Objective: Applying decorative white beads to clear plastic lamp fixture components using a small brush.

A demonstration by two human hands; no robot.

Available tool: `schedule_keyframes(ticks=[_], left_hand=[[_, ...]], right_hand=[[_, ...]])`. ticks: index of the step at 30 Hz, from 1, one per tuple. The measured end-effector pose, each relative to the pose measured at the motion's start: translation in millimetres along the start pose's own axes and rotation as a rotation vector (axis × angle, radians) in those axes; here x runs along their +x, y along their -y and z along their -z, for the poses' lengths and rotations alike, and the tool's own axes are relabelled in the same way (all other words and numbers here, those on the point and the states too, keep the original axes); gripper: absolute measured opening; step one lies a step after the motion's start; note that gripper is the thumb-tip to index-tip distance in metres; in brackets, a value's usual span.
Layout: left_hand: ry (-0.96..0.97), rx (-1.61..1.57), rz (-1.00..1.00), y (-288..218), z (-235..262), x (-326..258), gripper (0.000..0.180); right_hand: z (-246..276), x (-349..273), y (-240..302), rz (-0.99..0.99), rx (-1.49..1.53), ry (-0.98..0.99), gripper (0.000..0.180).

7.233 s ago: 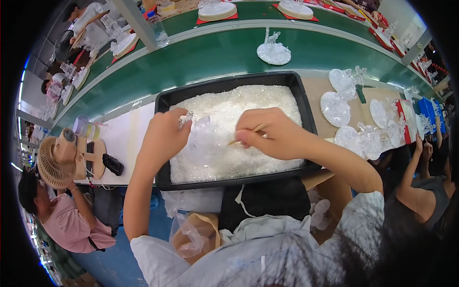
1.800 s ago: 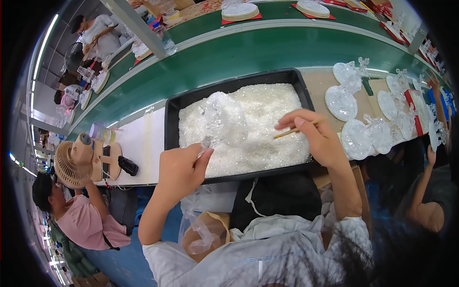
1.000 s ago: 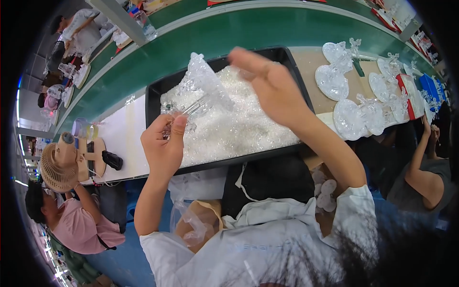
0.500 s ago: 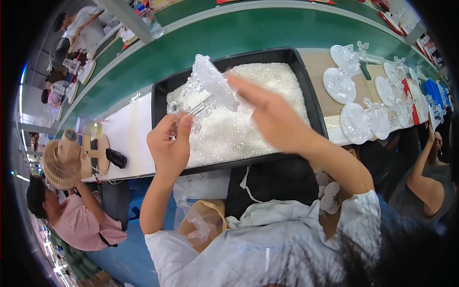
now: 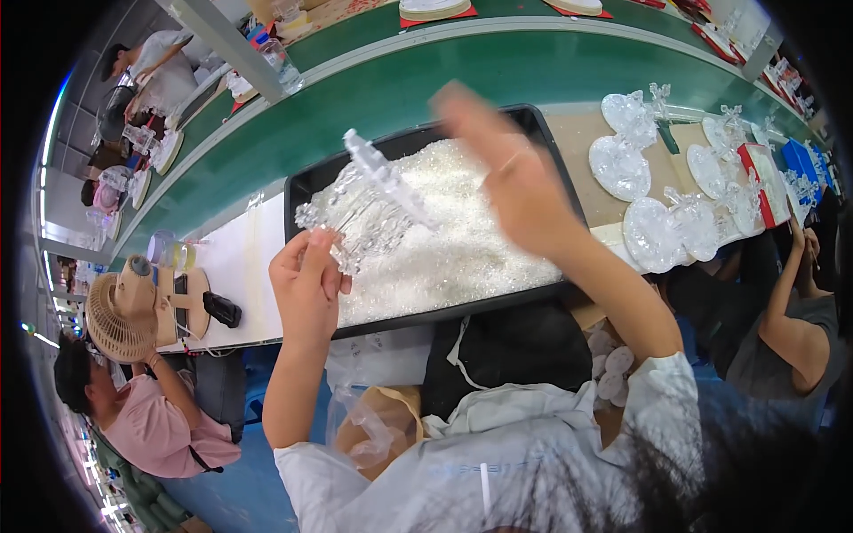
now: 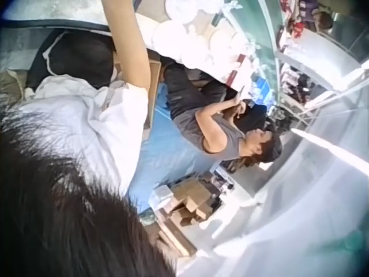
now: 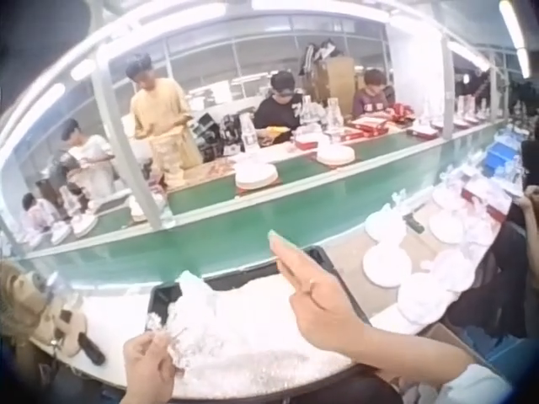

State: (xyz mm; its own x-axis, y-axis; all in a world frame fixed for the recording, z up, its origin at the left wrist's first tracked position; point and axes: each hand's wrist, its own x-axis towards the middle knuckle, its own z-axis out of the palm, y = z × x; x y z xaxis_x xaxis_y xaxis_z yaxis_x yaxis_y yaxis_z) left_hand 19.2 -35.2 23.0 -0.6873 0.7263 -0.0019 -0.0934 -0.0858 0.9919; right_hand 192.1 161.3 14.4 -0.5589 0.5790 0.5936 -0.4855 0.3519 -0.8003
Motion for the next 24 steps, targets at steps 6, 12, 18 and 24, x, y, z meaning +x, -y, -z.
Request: schedule_keyframes(ticks=[6, 12, 18, 24], left_hand=[[0.051, -0.043, -0.003, -2, 3, 6, 0.026], [0.084, -0.04, 0.049, -6, 12, 4, 0.026], [0.149, 0.007, 0.014, -9, 12, 5, 0.027], [0.113, -0.008, 0.016, -12, 11, 7, 0.028]], right_hand=[[-4, 1, -8, 0.1, -0.414, 0.097, 0.078], [-5, 2, 2, -0.043, -0.518, 0.183, 0.073], [-6, 7, 12, 0.03, -0.239, 0.161, 0.073], [-2, 10, -1, -0.013, -0.209, 0.108, 0.071]])
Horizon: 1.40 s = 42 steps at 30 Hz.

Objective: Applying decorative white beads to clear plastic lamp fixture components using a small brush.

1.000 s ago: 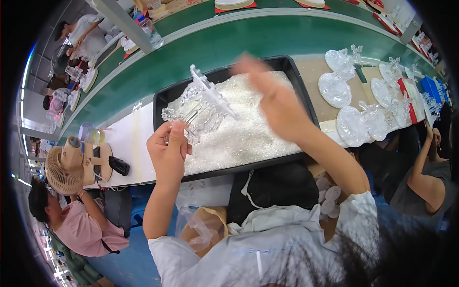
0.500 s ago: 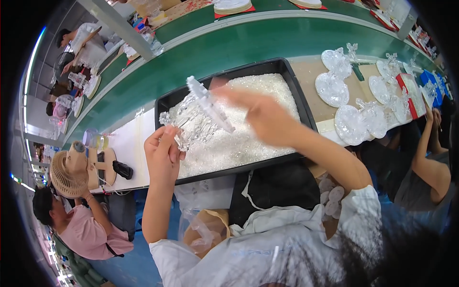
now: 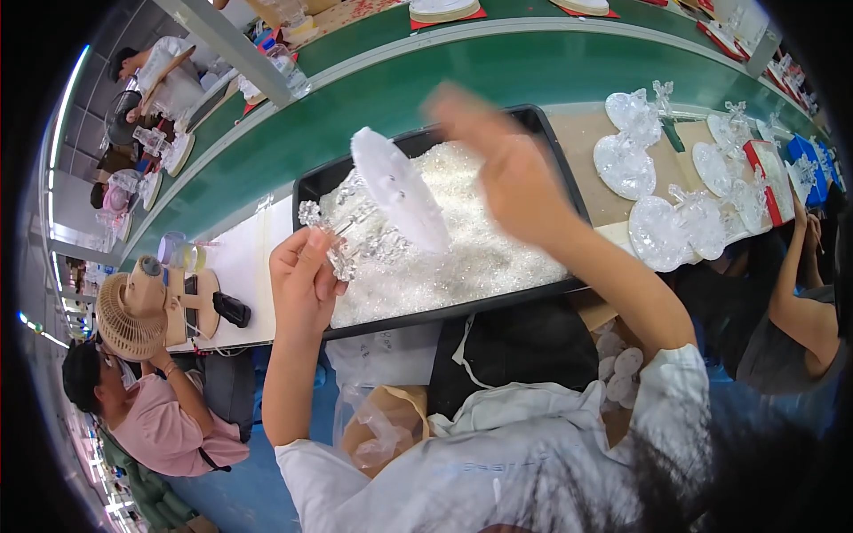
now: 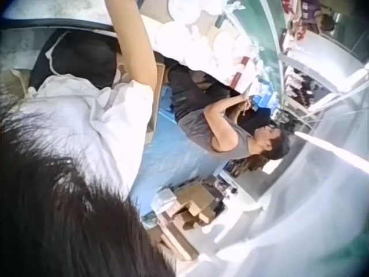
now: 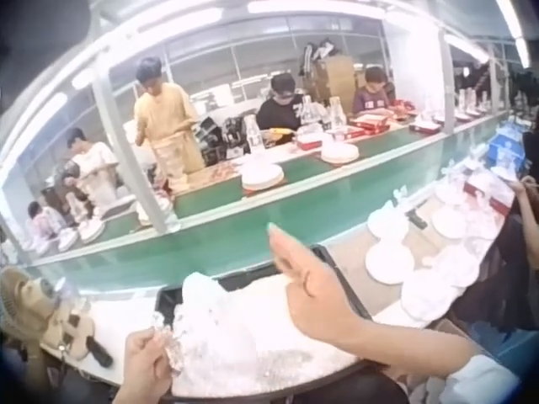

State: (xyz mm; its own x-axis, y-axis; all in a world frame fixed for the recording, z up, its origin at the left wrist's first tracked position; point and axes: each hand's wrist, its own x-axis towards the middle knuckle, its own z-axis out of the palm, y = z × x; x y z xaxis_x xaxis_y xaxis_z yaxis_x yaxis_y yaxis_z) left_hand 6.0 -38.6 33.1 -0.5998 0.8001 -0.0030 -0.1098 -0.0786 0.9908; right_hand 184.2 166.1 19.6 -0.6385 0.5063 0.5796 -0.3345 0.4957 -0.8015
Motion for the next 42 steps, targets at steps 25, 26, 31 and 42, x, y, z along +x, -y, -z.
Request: schedule_keyframes(ticks=[25, 26, 31, 42], left_hand=[[-0.025, -0.07, -0.096, -1, -10, 7, 0.029], [-0.027, -0.073, -0.094, -1, -13, 9, 0.029], [-0.065, -0.089, -0.073, 5, -10, 11, 0.028], [-0.063, -0.117, -0.073, -9, -21, 21, 0.028]], right_hand=[[5, -7, 9, 0.073, 0.036, -0.216, 0.075], [3, -12, 10, 0.071, 0.034, -0.213, 0.075], [-12, -28, 16, 0.171, -0.06, 0.307, 0.076], [13, -28, 19, 0.062, -0.202, -0.021, 0.082]])
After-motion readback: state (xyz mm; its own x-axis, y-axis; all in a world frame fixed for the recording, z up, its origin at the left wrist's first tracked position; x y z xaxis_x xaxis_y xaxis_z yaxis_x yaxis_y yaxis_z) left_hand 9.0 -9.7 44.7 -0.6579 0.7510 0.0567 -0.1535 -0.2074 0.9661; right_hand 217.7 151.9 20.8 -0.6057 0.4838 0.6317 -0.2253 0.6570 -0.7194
